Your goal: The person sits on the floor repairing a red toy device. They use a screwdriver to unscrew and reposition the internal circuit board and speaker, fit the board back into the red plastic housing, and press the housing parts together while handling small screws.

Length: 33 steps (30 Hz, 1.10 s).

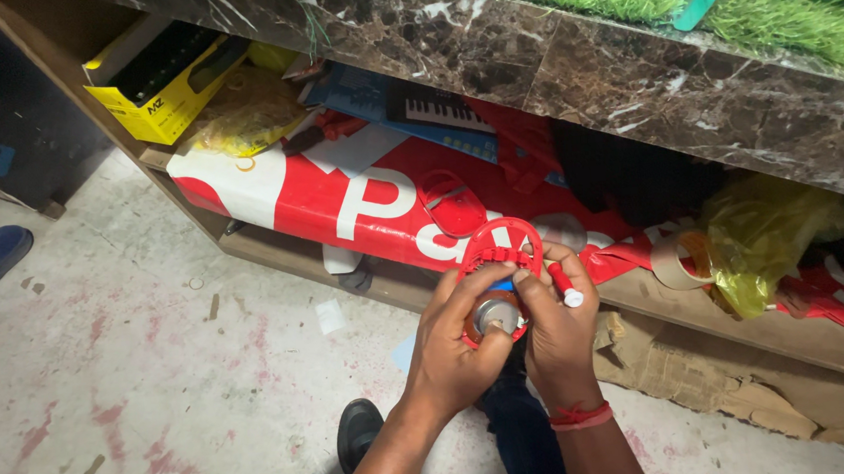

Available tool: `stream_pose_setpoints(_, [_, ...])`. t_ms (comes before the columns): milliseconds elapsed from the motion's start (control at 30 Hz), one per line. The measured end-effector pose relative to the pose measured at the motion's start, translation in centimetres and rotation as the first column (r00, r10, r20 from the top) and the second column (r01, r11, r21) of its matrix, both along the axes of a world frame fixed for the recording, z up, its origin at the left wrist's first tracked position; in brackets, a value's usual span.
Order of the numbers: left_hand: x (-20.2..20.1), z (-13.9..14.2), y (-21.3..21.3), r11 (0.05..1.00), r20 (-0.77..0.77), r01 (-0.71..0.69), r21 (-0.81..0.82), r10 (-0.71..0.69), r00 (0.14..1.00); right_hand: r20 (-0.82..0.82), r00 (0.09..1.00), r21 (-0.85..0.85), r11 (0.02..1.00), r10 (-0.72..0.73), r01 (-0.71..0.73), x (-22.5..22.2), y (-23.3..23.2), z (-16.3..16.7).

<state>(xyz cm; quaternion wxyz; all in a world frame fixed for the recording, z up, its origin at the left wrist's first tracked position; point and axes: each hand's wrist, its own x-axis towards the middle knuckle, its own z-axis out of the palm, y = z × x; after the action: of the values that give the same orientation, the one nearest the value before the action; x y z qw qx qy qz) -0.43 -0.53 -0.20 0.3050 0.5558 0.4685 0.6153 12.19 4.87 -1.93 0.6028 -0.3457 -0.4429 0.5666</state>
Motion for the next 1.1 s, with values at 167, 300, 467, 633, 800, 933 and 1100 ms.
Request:
stream_pose_setpoints(167, [-0.1, 0.0, 0.1, 0.994, -0.068, -0.030, 0.105, 0.037, 0.997, -0.032, 0.999, -0.047, 0.999, -0.003, 0.001, -0.2, -0.1, 0.2])
stream_pose_setpoints(300, [0.0, 0.2, 0.1, 0.995, 0.061, 0.042, -0.087, -0.037, 0.997, -0.089, 0.995, -0.120, 0.992, -0.039, 0.029, -0.5, 0.1, 0.2])
stream_pose_setpoints(467, [0.0, 0.3, 0.1, 0.996, 0.047, 0.031, -0.085, -0.027, 0.999, -0.095, 0.994, -0.113, 0.993, -0.052, 0.041, -0.6, 0.3, -0.2])
stream_pose_setpoints(633, [0.0, 0.1, 0.2, 0.996, 0.078, 0.053, -0.078, -0.047, 0.996, -0.094, 0.993, -0.136, 0.989, -0.068, 0.055, -0.5, 0.4, -0.6])
stream_pose_setpoints(800, [0.0, -0.3, 0.5, 0.990, 0.074, 0.059, -0.132, -0.049, 0.996, -0.113, 0.991, -0.137, 0.989, -0.072, 0.056, -0.7, 0.6, -1.2])
stream_pose_setpoints(933, [-0.1, -0.4, 0.7, 0.986, 0.080, 0.061, -0.155, -0.049, 0.996, -0.097, 0.993, -0.143, 0.988, -0.074, 0.059, -0.7, 0.7, -1.5])
stream_pose_setpoints(1100, [-0.2, -0.2, 0.6, 0.982, 0.113, 0.090, -0.163, -0.072, 0.991, -0.099, 0.992, -0.181, 0.982, -0.080, 0.061, -0.8, 0.7, -1.3])
